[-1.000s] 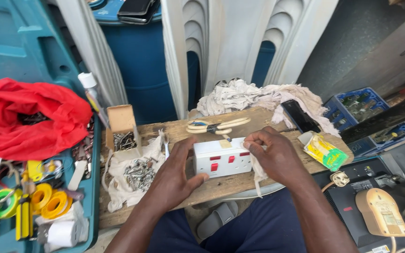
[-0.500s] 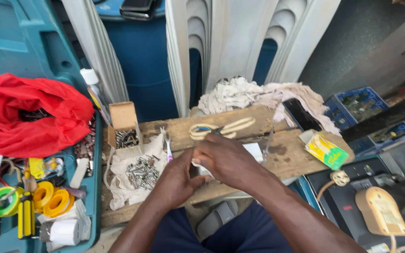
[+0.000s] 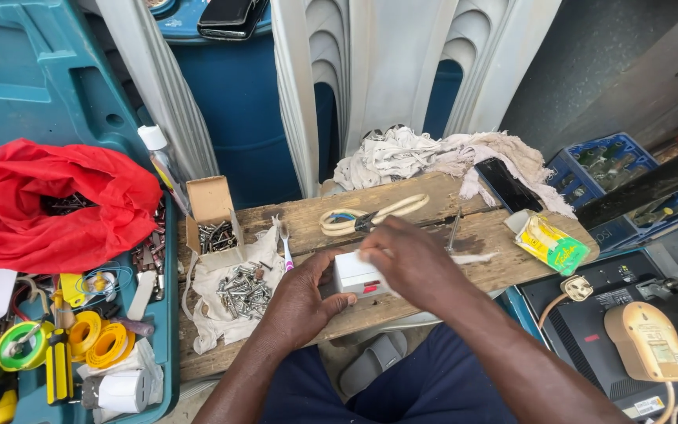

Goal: The person wires a multi-socket electrical unit using a screwdriver and a rag to clean the components.

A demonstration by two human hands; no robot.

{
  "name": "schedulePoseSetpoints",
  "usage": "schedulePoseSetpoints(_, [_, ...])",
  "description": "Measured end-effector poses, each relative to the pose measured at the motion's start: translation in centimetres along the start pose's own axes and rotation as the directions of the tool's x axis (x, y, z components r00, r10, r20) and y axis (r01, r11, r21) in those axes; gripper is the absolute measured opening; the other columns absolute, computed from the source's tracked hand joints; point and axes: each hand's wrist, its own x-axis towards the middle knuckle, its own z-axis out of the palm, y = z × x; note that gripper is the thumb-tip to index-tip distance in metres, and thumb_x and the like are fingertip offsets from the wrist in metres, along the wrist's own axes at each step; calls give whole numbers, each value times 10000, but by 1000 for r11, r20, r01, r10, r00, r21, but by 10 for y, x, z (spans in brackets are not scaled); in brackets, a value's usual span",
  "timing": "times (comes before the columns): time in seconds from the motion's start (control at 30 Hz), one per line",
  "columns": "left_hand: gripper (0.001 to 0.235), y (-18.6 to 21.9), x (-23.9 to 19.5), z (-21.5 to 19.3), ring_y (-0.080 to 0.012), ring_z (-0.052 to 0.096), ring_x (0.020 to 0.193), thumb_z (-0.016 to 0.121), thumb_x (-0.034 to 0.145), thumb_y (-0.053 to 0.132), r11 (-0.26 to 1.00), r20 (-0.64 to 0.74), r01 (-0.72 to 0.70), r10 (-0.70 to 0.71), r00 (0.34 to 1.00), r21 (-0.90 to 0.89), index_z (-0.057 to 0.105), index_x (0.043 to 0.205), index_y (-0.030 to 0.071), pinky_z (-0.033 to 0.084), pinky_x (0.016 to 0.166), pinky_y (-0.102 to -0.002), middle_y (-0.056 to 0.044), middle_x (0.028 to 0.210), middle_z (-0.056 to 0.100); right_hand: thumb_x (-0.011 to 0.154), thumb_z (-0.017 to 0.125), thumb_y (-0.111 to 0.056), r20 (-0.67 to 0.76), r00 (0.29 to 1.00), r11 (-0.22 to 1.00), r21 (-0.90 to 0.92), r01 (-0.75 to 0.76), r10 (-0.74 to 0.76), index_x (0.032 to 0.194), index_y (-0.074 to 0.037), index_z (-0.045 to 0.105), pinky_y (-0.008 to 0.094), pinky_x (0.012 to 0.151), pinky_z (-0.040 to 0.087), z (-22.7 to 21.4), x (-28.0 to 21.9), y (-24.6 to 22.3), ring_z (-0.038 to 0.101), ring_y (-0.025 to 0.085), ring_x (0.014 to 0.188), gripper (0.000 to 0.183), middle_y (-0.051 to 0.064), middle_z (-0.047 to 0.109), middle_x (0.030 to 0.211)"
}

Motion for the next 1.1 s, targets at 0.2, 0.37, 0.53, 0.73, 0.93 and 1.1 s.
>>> schedulePoseSetpoints(0.2, [651, -7, -2, 3, -191, 749, 1175, 890, 820, 286, 996, -28, -74, 76, 997, 53, 651, 1422, 214, 570, 973, -341, -21, 1293, 794, 1055, 466, -173, -116, 909, 894, -268, 360, -401, 1001, -97, 755, 406, 787, 494, 46, 28, 46, 601, 217, 944, 304, 58, 716, 1025])
schedulePoseSetpoints(0.37, [644, -4, -11, -2, -370, 671, 1275, 874, 845, 147, 997, 5, -80, 80, 997, -21, 620, 1435, 108, 562, 1082, -473, -153, 1354, 733, 1031, 603, -272, -253, 801, 840, -141, 525, -543, 999, -150, 742, 459, 732, 540, 44, 5, 45, 665, 336, 875, 187, 79, 648, 935])
schedulePoseSetpoints(0.53, [625, 6, -11, -8, -512, 586, 1366, 840, 879, 96, 992, 5, -84, 85, 996, -94, 592, 1443, -7, 542, 1134, -562, -276, 1408, 672, 1014, 690, -307, -181, 867, 885, -65, 460, -464, 1035, -187, 781, 521, 789, 607, 16, 5, 70, 733, 405, 936, 152, 114, 707, 942])
schedulePoseSetpoints(0.73, [564, 15, -10, -7, -528, 574, 1352, 841, 863, 68, 992, 15, -87, 89, 996, -89, 633, 1385, 22, 569, 1106, -603, -266, 1403, 670, 1043, 671, -303, -175, 732, 751, -88, 654, -658, 1026, -179, 733, 517, 695, 591, 44, 11, 30, 668, 456, 880, 140, 118, 662, 941])
schedulePoseSetpoints(0.93, [624, 5, -12, -8, -518, 587, 1358, 859, 865, 116, 995, 21, -61, 63, 998, -82, 605, 1417, -27, 557, 1126, -554, -278, 1427, 659, 996, 714, -292, -141, 862, 873, -50, 485, -486, 998, -199, 751, 501, 727, 606, 7, -7, 65, 744, 387, 878, 101, 83, 707, 907])
schedulePoseSetpoints(1.1, [531, 4, -8, -5, -516, 573, 1355, 846, 880, 96, 994, 17, -79, 80, 997, -79, 650, 1369, 33, 575, 1102, -591, -239, 1380, 677, 980, 763, -283, -218, 765, 787, -23, 617, -606, 928, -194, 743, 439, 678, 584, 60, 24, 29, 706, 346, 824, 105, 47, 683, 878])
